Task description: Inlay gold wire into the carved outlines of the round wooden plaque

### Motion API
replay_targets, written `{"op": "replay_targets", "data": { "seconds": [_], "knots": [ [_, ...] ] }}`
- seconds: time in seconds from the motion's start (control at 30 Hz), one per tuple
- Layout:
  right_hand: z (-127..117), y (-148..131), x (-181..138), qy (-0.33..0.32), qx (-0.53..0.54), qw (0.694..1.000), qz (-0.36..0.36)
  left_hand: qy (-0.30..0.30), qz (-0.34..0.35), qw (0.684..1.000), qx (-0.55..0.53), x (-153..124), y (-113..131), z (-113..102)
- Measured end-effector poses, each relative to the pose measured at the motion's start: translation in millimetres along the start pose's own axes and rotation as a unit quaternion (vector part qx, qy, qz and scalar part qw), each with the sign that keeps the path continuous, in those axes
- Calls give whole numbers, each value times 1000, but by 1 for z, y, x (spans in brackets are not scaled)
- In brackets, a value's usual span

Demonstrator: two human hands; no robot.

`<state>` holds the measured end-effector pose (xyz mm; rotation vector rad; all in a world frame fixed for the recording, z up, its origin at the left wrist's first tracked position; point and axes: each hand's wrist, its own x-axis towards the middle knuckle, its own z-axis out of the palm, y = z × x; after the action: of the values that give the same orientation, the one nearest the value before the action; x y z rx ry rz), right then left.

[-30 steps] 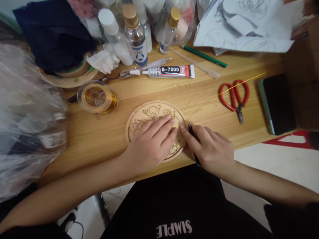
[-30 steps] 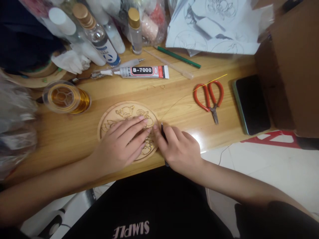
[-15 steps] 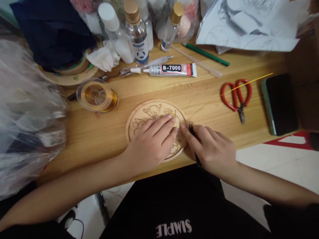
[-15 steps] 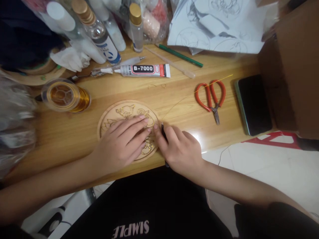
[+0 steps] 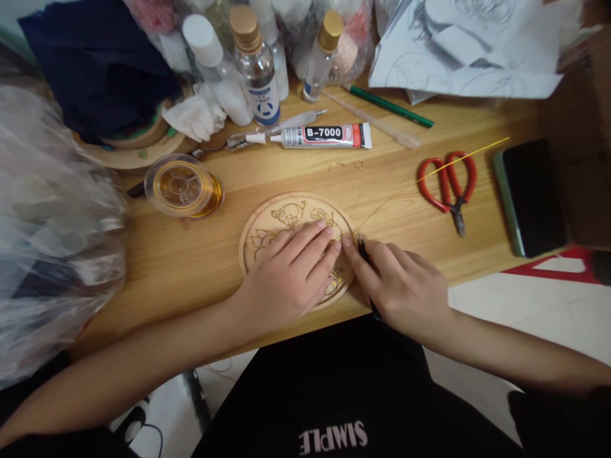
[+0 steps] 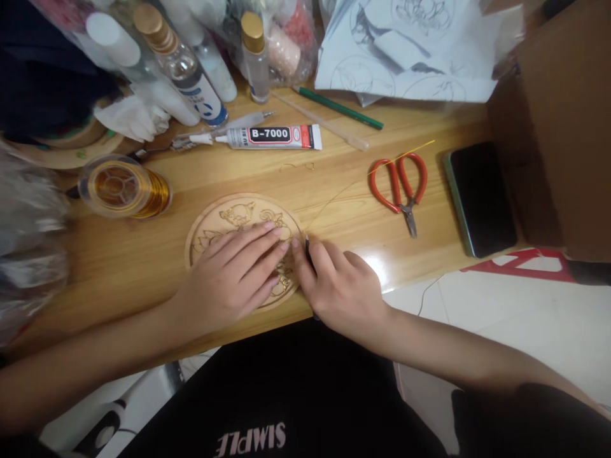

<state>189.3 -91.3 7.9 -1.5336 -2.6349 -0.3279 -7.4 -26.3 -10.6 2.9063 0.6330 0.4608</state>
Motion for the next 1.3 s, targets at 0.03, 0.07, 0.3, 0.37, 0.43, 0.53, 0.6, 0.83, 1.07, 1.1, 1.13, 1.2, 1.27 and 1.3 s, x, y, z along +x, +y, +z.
{"op": "replay_targets", "data": {
  "seconds": [0.03, 0.07, 0.3, 0.37, 0.43, 0.53, 0.6, 0.83, 1.07, 1.1, 1.13, 1.2, 1.27, 1.3],
  "knots": [
    [0, 0, 0, -1, 0, 1000, 0, -4, -1, 1000, 1, 0, 0, 0],
    [0, -1, 0, -1, 0, 1000, 0, -8, -1, 1000, 3, 0, 1, 0],
    [2, 4, -3, -5, 73, 997, 36, -15, -5, 1000, 19, 0, 2, 1],
    [3, 7, -4, -9, 130, 989, 63, -15, -5, 1000, 21, 0, 2, 1],
    [3, 10, -5, -2, 187, 978, 88, -14, -5, 1000, 23, 0, 3, 1],
    [0, 13, -6, 27, 269, 954, 131, -10, -8, 1000, 25, -1, 3, 1],
    [-3, 13, -6, 52, 324, 930, 168, -7, -8, 1000, 24, -1, 4, 1],
    [-1, 4, -8, 48, 460, 816, 348, -2, -15, 1000, 25, -2, 4, 2],
    [1, -2, 0, 27, 512, 779, 362, 1, -11, 1000, 23, -2, 3, 3],
    [2, -2, 1, 24, 509, 786, 350, 4, -11, 1000, 24, -2, 3, 3],
    [2, -2, 2, 22, 504, 794, 339, 6, -10, 1000, 25, -2, 3, 3],
    [3, -2, 4, 19, 498, 803, 326, 5, -9, 1000, 27, -2, 4, 3],
    [4, -2, 4, 19, 499, 804, 323, 1, -10, 1000, 27, -2, 4, 4],
    [5, -1, 3, 18, 503, 801, 323, 0, -10, 1000, 27, -2, 4, 4]
  ]
}}
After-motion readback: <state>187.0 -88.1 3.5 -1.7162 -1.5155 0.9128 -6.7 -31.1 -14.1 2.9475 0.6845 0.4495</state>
